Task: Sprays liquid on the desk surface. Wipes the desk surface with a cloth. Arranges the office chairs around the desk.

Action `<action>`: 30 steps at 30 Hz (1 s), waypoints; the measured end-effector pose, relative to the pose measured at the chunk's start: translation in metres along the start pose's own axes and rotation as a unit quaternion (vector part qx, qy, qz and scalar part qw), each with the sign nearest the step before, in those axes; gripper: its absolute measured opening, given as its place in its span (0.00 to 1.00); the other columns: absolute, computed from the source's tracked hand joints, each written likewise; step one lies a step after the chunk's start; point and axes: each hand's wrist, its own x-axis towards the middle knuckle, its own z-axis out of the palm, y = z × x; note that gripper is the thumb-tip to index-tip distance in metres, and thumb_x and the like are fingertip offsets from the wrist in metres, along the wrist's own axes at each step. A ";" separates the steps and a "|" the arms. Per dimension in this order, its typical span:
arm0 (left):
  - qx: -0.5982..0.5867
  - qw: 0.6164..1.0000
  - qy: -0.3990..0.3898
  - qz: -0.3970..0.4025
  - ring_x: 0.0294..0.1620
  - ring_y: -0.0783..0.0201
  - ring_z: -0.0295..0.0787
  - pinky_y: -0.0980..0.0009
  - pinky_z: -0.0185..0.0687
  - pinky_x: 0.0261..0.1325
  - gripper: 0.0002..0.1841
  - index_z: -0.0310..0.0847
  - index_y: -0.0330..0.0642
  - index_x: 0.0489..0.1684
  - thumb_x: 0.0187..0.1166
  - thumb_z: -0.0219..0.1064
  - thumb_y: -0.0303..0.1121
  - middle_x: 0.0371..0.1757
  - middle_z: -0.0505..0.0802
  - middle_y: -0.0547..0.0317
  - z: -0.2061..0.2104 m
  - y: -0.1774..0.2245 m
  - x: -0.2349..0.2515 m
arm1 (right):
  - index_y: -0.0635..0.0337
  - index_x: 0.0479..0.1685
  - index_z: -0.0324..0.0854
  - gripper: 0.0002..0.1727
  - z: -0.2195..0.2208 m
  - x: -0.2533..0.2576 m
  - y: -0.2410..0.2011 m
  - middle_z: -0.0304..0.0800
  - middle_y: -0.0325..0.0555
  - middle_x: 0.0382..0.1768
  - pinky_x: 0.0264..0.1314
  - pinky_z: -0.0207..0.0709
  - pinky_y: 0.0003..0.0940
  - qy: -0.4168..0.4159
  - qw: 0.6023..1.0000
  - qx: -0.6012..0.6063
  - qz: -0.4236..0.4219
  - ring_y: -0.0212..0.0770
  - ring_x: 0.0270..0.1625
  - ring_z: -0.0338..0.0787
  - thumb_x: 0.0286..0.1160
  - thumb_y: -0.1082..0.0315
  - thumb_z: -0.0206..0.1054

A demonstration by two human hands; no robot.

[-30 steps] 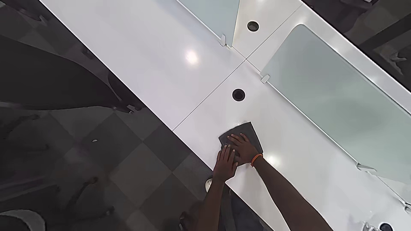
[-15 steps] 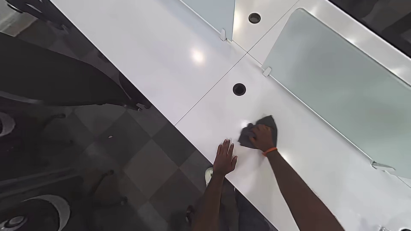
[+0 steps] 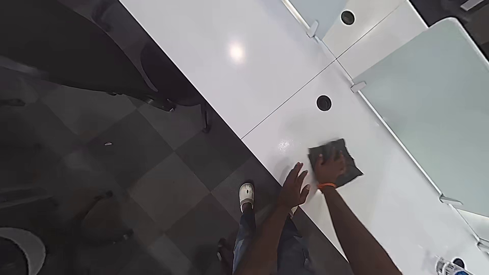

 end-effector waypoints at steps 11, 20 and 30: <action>0.187 0.976 0.105 -0.044 0.90 0.44 0.62 0.54 0.64 0.88 0.34 0.71 0.27 0.74 0.91 0.36 0.49 0.85 0.69 0.28 -0.199 -0.030 -0.024 | 0.34 0.88 0.68 0.38 -0.013 -0.132 -0.166 0.65 0.45 0.89 0.90 0.49 0.68 -0.179 0.916 0.082 -0.351 0.55 0.90 0.64 0.75 0.73 0.60; 0.191 0.980 -0.051 -0.037 0.89 0.42 0.65 0.50 0.63 0.88 0.27 0.80 0.31 0.70 0.89 0.44 0.42 0.82 0.75 0.34 -0.170 -0.028 -0.054 | 0.46 0.57 0.92 0.18 -0.041 -0.223 0.090 0.86 0.49 0.73 0.80 0.67 0.66 -0.247 0.929 0.114 -0.250 0.62 0.76 0.80 0.69 0.73 0.71; 0.159 0.974 -0.156 0.035 0.85 0.46 0.71 0.48 0.66 0.86 0.19 0.89 0.41 0.57 0.87 0.52 0.38 0.75 0.85 0.43 -0.116 -0.001 -0.053 | 0.61 0.60 0.87 0.18 -0.178 -0.195 0.198 0.89 0.56 0.59 0.66 0.83 0.50 -0.031 0.967 0.235 0.097 0.50 0.62 0.89 0.75 0.64 0.67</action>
